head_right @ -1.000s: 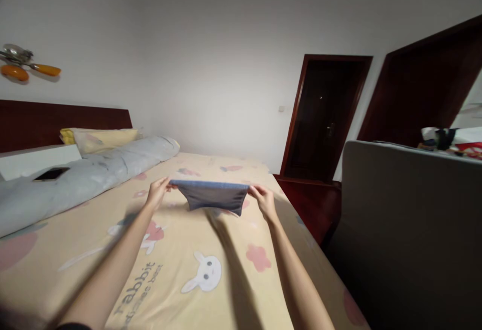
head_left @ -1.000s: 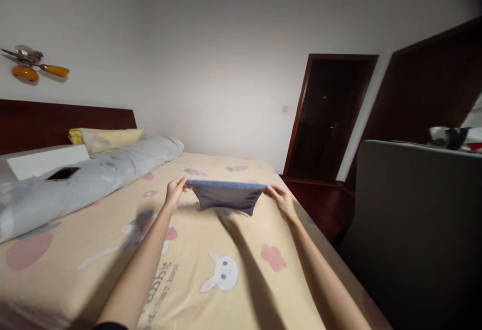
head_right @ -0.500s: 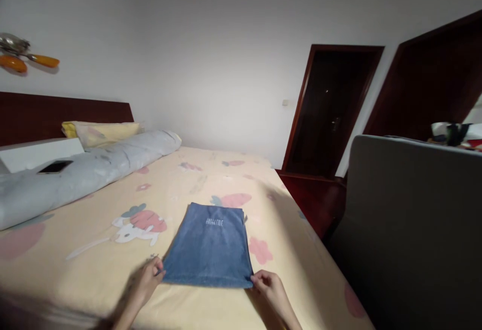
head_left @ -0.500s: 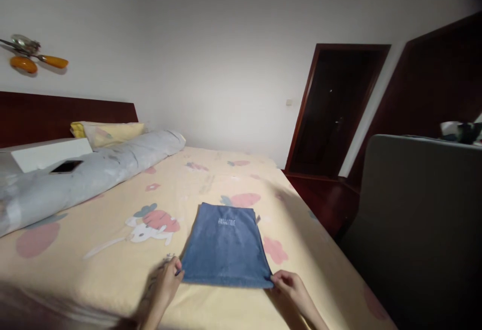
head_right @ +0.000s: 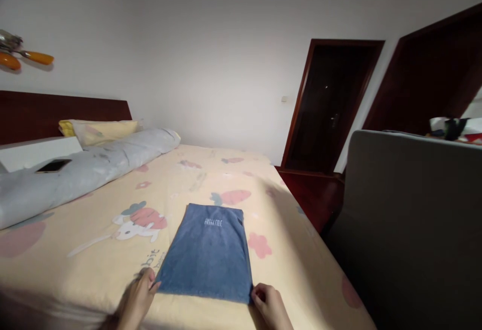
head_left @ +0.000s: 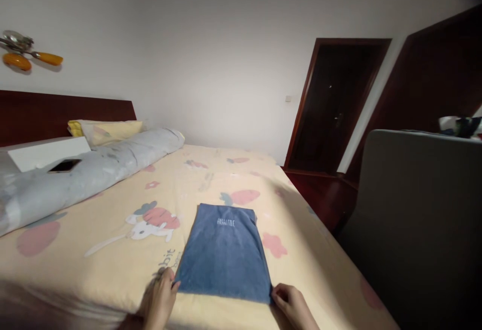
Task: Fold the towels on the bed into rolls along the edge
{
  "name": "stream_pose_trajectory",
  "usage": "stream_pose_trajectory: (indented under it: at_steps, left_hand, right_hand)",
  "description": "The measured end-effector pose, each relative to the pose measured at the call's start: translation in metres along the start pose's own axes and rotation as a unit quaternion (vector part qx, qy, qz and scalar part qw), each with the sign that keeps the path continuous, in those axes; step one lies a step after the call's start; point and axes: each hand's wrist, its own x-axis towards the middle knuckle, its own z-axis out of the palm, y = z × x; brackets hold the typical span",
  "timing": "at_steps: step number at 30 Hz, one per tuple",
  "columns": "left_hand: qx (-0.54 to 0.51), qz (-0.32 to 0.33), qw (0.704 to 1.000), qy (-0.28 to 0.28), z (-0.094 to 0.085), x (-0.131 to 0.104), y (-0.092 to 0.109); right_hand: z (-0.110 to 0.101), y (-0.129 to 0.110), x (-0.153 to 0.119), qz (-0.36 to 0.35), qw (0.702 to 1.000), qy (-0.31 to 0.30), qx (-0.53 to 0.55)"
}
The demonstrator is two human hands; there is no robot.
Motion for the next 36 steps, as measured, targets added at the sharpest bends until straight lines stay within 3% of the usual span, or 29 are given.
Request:
stream_pose_trajectory:
  at_steps: [3, 5, 9, 12, 15, 18, 23, 27, 31, 36]
  left_hand:
    - [0.006, 0.046, 0.996, 0.07, 0.006, -0.005, 0.018]
    - [-0.029, 0.127, 0.988, 0.083, 0.015, -0.008, 0.043]
    - [-0.054, 0.302, 0.952, 0.026, 0.042, -0.007, 0.097]
    - [-0.012, 0.301, 0.953, -0.012, 0.056, -0.002, 0.112]
    - [0.022, 0.27, 0.962, -0.045, 0.054, 0.003, 0.098]
    - [0.051, 0.221, 0.972, -0.058, 0.042, 0.002, 0.071]
    - [0.108, 0.126, 0.984, -0.057, 0.027, -0.002, 0.03]
    - [0.14, 0.095, 0.985, -0.033, 0.024, -0.004, 0.016]
    - [0.09, 0.16, 0.983, 0.028, 0.024, 0.001, 0.027]
    - [-0.016, 0.312, 0.95, 0.0, 0.031, 0.021, 0.084]
  right_hand:
    - [0.019, -0.019, 0.003, -0.041, 0.995, 0.078, -0.048]
    - [0.044, -0.041, 0.008, -0.102, 0.987, 0.114, -0.058]
    - [0.103, -0.08, 0.021, -0.177, 0.975, 0.076, -0.112]
    - [0.126, -0.088, 0.028, -0.16, 0.97, 0.042, -0.18]
    - [0.121, -0.077, 0.027, -0.144, 0.961, 0.03, -0.236]
    - [0.1, -0.059, 0.021, -0.116, 0.956, 0.036, -0.269]
    - [0.067, -0.024, 0.012, -0.059, 0.952, 0.068, -0.292]
    - [0.061, -0.012, 0.012, -0.044, 0.949, 0.082, -0.302]
    - [0.073, -0.032, 0.021, -0.068, 0.947, 0.113, -0.292]
    - [0.102, -0.081, 0.045, -0.183, 0.95, 0.031, -0.252]
